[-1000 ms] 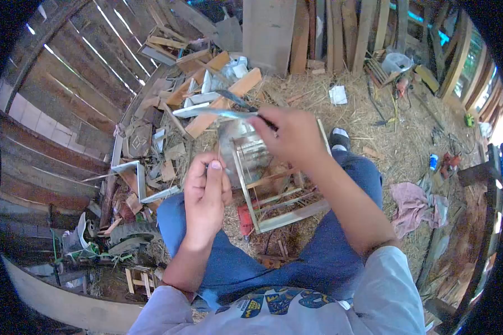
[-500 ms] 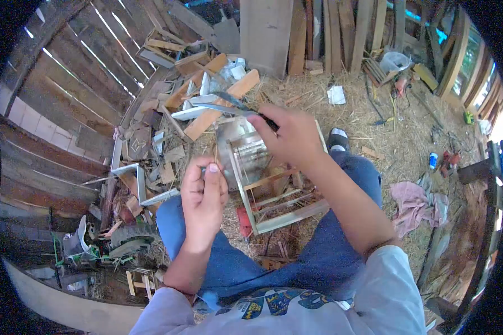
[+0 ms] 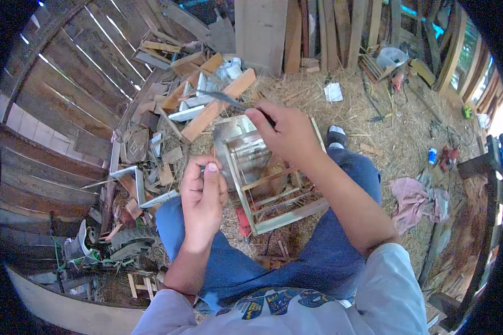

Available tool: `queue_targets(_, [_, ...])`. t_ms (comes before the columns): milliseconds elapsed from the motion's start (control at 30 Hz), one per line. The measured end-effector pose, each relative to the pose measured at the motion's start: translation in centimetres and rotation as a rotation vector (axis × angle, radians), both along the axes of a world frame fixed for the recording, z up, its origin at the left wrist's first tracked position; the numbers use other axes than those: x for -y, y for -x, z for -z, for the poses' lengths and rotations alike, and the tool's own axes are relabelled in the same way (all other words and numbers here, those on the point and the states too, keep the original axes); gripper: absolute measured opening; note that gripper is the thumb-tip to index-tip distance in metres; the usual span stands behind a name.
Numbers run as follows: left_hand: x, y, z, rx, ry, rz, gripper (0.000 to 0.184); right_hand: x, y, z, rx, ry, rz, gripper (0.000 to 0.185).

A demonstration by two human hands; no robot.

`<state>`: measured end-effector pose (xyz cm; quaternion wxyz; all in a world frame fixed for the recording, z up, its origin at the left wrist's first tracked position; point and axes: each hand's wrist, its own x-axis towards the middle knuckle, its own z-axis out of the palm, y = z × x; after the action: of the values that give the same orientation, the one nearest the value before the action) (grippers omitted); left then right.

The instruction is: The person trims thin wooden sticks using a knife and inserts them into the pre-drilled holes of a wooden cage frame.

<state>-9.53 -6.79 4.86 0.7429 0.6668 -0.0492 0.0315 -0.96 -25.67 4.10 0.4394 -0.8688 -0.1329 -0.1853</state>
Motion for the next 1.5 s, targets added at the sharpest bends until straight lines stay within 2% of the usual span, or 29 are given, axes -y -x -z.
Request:
queue_targets(33, [0.0, 0.0, 0.3, -0.013, -0.022, -0.013, 0.01, 0.1, 0.1, -0.2, -0.092, -0.159, -0.051, 0.027])
queue_targets(67, [-0.1, -0.4, 0.6, 0.003, -0.007, -0.01, 0.012, -0.1, 0.1, 0.1, -0.098, -0.156, -0.055, 0.027])
queue_targets(133, [-0.3, -0.8, 0.6, -0.053, 0.025, 0.021, 0.014, -0.8, 0.3, 0.9, -0.326, -0.405, -0.229, 0.025])
queue_targets(267, [-0.2, -0.8, 0.7, -0.169, 0.093, 0.081, 0.019, -1.4, 0.7, 0.7, -0.52, -0.411, -0.313, 0.018])
queue_targets(467, [0.1, -0.8, 0.7, -0.227, 0.072, 0.114, 0.023, -1.4, 1.2, -0.1, -0.501, -0.575, -0.397, 0.02])
queue_targets(700, [0.4, -1.0, 0.9, -0.266, 0.075, 0.151, 0.024, -1.1, 1.4, -0.7, -0.547, -0.569, -0.473, 0.017])
queue_targets(900, [0.7, -1.1, 0.8, -0.298, 0.126, 0.171, 0.021, -1.0, 1.1, -0.1, -0.472, -0.581, -0.494, 0.014])
queue_targets(967, [0.9, -1.0, 0.7, -0.255, 0.092, 0.149, 0.017, -0.7, 1.1, -0.5, -0.503, -0.461, -0.422, 0.014])
queue_targets(1100, [0.5, -1.4, 1.2, -0.24, 0.103, 0.154, 0.014, -0.8, 1.2, -0.5, -0.445, -0.481, -0.438, 0.015])
queue_targets(1300, [-0.1, -1.6, 1.2, -0.234, 0.191, 0.143, 0.015, 0.0, 0.9, -0.2, -0.227, -0.275, -0.321, 0.025])
queue_targets(1367, [-0.1, -1.6, 1.2, -0.217, 0.148, 0.105, 0.014, 0.0, 1.0, -0.5, -0.099, -0.071, -0.291, 0.028])
queue_targets(1500, [-0.6, -1.8, 1.0, -0.226, 0.181, 0.105, 0.015, -0.4, 1.2, -0.3, 0.015, 0.04, -0.313, 0.025])
